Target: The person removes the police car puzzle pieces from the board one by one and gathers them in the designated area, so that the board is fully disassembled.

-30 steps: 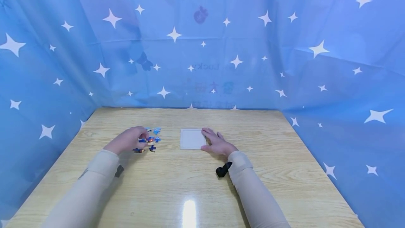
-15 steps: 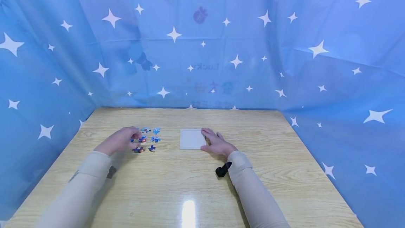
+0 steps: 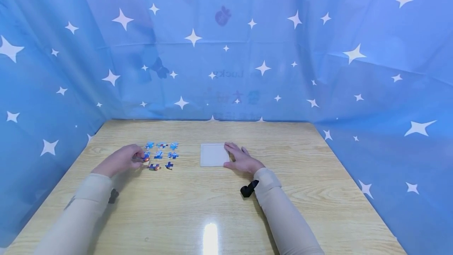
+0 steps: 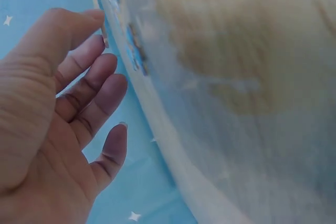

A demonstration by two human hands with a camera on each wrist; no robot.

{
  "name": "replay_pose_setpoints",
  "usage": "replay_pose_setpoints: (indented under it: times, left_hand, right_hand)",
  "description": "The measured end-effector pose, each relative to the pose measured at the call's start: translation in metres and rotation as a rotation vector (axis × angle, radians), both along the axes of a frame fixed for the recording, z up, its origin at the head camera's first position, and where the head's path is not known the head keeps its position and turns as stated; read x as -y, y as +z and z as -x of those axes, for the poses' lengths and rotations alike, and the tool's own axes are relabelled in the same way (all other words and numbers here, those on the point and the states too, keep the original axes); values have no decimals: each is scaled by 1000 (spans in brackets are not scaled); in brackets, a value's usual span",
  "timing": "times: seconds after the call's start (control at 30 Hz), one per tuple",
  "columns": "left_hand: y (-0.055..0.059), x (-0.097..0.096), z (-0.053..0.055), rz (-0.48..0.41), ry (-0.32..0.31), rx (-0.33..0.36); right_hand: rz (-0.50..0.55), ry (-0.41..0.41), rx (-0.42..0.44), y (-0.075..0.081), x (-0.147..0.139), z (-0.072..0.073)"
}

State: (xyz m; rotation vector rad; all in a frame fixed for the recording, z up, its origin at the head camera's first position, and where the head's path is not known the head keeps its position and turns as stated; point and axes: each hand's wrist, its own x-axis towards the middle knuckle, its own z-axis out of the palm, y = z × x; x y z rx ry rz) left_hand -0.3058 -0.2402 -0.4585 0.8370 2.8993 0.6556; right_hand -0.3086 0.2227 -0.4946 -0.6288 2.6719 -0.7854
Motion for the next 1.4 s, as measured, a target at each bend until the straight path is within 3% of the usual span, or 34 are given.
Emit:
replay_pose_setpoints:
  times: [0.1, 0.33, 0.43, 0.77, 1.0, 1.17, 1.4]
  left_hand:
    - [-4, 5, 0, -1, -5, -1]
    - [-14, 15, 2, -10, 12, 74]
    - [-15, 16, 2, -15, 13, 64]
    - [-13, 19, -7, -31, 52, 111]
    - [-15, 23, -10, -58, 34, 110]
    - [-17, 25, -15, -74, 55, 126]
    - [-7, 11, -17, -102, 92, 143]
  right_hand:
    - [8, 3, 4, 0, -1, 1]
    - [34, -1, 11, 0, -3, 1]
    - [37, -5, 16, 1, -4, 1]
    - [8, 9, 3, -2, -2, 1]
    - [11, 9, -2, -1, 1, -1]
    - [-3, 10, -4, -3, 3, -1]
    - [33, -6, 20, -6, 0, -6]
